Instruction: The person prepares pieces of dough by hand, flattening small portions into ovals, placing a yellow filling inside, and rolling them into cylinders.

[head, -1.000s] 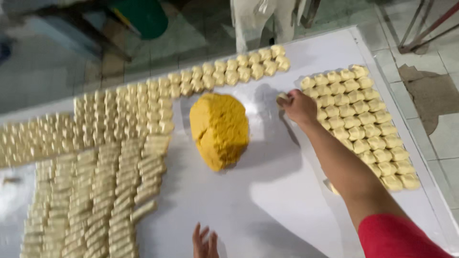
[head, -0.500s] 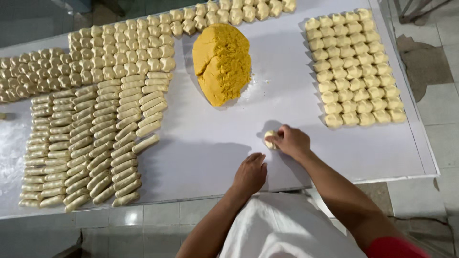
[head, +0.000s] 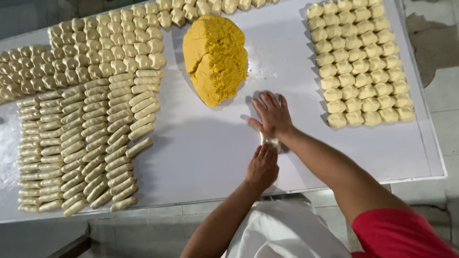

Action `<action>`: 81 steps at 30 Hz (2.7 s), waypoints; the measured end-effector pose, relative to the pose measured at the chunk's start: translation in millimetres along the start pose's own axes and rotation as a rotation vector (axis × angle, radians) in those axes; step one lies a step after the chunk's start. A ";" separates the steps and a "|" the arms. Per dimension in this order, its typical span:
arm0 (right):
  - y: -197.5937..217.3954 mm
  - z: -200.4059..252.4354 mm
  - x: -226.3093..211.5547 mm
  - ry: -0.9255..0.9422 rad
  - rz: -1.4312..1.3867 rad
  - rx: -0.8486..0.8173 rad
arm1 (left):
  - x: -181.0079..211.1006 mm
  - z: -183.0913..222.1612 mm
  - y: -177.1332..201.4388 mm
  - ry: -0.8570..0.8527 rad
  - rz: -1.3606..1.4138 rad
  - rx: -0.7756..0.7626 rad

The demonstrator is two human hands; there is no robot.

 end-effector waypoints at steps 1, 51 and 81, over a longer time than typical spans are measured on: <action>2.0 -12.2 2.6 0.005 -0.023 -0.009 | -4.4 -8.2 -1.0 0.056 0.013 -0.129; 29.4 -200.0 14.8 -0.177 -0.306 0.465 | -188.7 220.1 -40.4 1.025 0.442 0.386; 11.8 102.9 0.8 -0.292 -0.287 0.231 | -36.8 -34.2 26.0 -0.106 -0.082 0.291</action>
Point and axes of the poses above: each hand's wrist, its own z-axis away from the middle knuckle, its own y-axis out of the back of the hand, x = y × z, the point moved 6 cm from there along -z, towards the middle knuckle, and after that the axes turned 2 degrees about x, right-handed, at the moved point
